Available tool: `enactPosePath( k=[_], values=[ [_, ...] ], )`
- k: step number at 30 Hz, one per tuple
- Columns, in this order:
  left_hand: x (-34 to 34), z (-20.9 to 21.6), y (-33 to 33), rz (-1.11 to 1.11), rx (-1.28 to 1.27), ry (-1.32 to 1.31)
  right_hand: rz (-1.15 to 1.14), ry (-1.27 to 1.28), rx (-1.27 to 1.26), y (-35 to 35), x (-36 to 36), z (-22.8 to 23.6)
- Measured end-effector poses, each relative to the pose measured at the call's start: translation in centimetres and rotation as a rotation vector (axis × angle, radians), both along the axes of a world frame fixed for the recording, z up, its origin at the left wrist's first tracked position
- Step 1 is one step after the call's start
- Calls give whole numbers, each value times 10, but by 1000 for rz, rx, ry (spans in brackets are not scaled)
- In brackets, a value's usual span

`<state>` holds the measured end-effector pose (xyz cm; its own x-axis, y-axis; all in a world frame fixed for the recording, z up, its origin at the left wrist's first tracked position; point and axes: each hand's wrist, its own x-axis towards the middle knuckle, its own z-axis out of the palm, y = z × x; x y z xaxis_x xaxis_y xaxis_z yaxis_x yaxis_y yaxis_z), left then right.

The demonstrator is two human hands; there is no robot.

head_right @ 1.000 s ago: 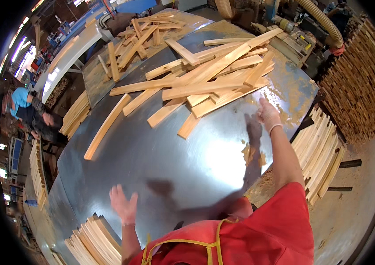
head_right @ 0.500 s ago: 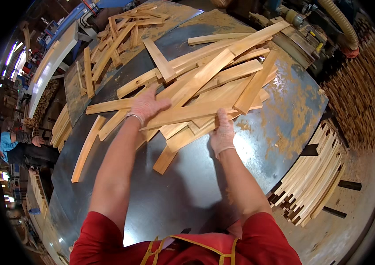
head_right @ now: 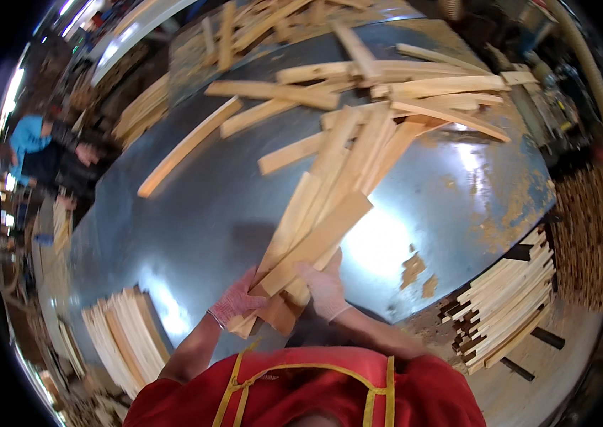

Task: The person repeatedly picks up thin wooden planks from a metal table and stacks them into a neat pile. The person handles the planks one at a time, aligning them before adding them to the growing stack.

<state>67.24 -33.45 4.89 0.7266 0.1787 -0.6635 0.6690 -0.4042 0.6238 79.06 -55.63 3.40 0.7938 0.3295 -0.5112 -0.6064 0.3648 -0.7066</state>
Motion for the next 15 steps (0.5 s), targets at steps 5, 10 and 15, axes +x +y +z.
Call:
enactPosePath(
  k=[5,10,15],
  values=[
    [-156,-15,10,420,23,-160,523,-196,-100,79,-83,14],
    [-201,9,6,340,558,-15,632,-211,-200,159,-116,-2],
    [-257,-10,31,867,-274,-258,668,32,4,155,-148,50]
  ],
)
